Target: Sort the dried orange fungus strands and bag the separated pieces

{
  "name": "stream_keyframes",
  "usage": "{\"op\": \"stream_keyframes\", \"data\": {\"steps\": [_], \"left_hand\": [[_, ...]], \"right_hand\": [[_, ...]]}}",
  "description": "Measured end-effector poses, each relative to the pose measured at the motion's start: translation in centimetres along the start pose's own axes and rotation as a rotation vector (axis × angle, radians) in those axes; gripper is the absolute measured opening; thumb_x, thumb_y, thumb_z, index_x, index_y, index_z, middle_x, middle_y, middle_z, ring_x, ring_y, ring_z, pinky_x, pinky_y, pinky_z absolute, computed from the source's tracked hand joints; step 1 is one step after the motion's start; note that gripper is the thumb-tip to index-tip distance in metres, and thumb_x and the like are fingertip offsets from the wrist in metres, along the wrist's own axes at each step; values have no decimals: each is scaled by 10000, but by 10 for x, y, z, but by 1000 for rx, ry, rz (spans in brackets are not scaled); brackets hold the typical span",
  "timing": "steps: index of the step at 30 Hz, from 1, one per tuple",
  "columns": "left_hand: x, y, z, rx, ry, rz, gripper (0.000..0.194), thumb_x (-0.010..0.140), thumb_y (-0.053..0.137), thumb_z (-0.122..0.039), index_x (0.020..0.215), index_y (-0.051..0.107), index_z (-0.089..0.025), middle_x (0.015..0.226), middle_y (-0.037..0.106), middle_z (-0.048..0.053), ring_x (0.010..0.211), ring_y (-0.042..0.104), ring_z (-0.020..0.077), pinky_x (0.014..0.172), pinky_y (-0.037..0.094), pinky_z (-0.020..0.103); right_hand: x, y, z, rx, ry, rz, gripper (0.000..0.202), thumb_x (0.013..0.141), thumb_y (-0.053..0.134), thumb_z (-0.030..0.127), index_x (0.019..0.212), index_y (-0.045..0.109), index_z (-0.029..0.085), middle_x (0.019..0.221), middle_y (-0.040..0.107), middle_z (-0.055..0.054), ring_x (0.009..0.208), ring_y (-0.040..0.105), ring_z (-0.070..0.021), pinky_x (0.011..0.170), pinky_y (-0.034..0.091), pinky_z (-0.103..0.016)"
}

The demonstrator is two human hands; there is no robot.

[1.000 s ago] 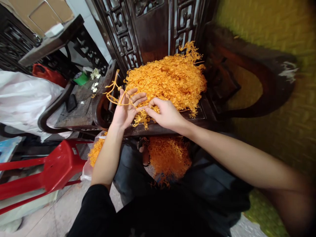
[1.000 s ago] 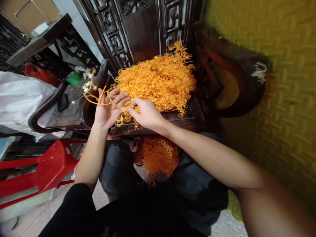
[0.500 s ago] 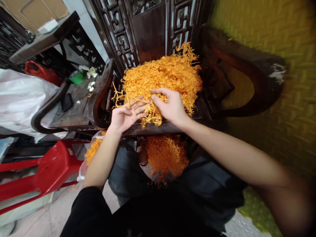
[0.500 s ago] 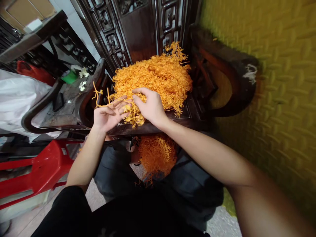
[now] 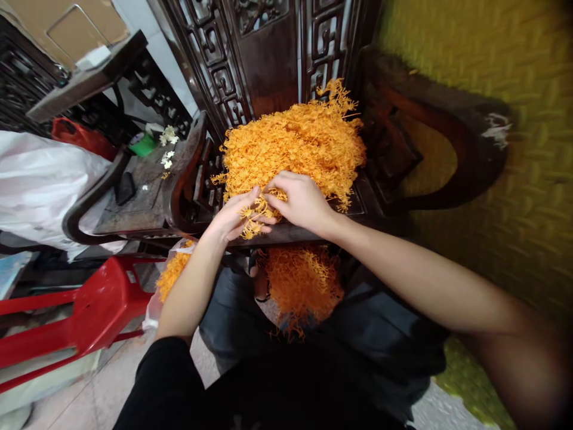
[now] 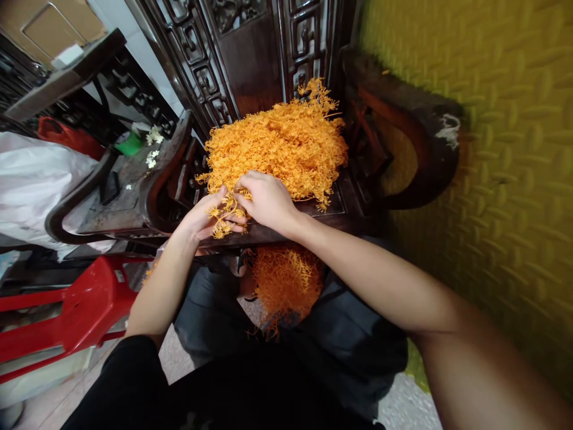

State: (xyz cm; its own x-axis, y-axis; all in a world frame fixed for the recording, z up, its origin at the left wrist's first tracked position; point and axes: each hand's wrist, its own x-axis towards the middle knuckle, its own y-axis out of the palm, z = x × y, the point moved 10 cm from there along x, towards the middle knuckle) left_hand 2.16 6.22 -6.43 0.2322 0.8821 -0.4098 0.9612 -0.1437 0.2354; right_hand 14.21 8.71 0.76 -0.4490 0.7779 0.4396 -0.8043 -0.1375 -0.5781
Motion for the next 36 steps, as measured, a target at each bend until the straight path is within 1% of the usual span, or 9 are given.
{"op": "stream_keyframes", "data": {"steps": [4,9,13,16,19,21,25,30,36], "left_hand": [[4,-3,6,27,-55,3,595,745,835,-652,952,677,-116,810,766,128,642,785,266,545,652,343],[1,-6,-4,136,-14,-15,465,592,999,-286,881,679,-111,745,771,100,652,790,269,609,678,364],[-11,-15,-27,205,99,-110,381,552,986,-200,766,684,-110,614,727,61,526,743,229,480,608,262],[-21,-25,-43,192,193,-152,338,559,963,-176,701,662,-119,586,696,23,480,713,199,470,602,268],[-26,-37,-56,70,336,-212,351,597,957,-228,762,661,-136,640,711,2,535,725,170,574,654,316],[-28,-39,-61,-1,442,-238,378,624,955,-258,835,662,-148,760,752,12,662,763,165,672,671,326],[-20,-22,-58,-12,492,-177,401,625,960,-230,890,668,-164,985,775,29,871,782,173,812,655,323],[-13,-3,-48,-7,450,-103,396,619,968,-203,892,687,-153,992,747,23,807,745,123,792,624,260],[-7,3,-37,8,373,-101,422,745,917,-390,987,667,-151,1018,721,49,908,730,157,807,645,291]], "right_hand": [[-2,3,0,-50,-33,64,153,977,620,279,955,744,191,998,708,-73,923,635,-223,851,454,-360],[-5,3,5,-6,-54,49,171,987,592,269,968,736,179,1007,711,-85,918,640,-227,850,465,-368],[-3,-14,5,120,-20,-82,147,970,595,227,884,704,179,947,736,-87,909,667,-236,884,496,-397],[2,-52,-30,190,113,-319,133,968,610,266,916,690,173,961,744,-93,923,703,-241,869,513,-413],[-5,-81,-84,322,384,-512,229,980,594,366,954,671,151,846,715,-71,701,708,-170,666,471,-342],[-2,-62,-92,449,448,-318,235,931,682,387,927,688,152,779,711,-61,591,659,-147,584,453,-315],[-5,-13,-49,548,359,39,280,938,681,432,1021,771,181,722,717,-42,596,645,-175,595,514,-351],[-2,-5,-10,482,158,17,353,864,787,441,1127,798,206,1154,790,-75,1080,729,-252,974,544,-419],[-2,-12,-20,341,184,-56,242,864,785,423,894,779,183,928,805,-50,879,723,-224,870,523,-381]]}}
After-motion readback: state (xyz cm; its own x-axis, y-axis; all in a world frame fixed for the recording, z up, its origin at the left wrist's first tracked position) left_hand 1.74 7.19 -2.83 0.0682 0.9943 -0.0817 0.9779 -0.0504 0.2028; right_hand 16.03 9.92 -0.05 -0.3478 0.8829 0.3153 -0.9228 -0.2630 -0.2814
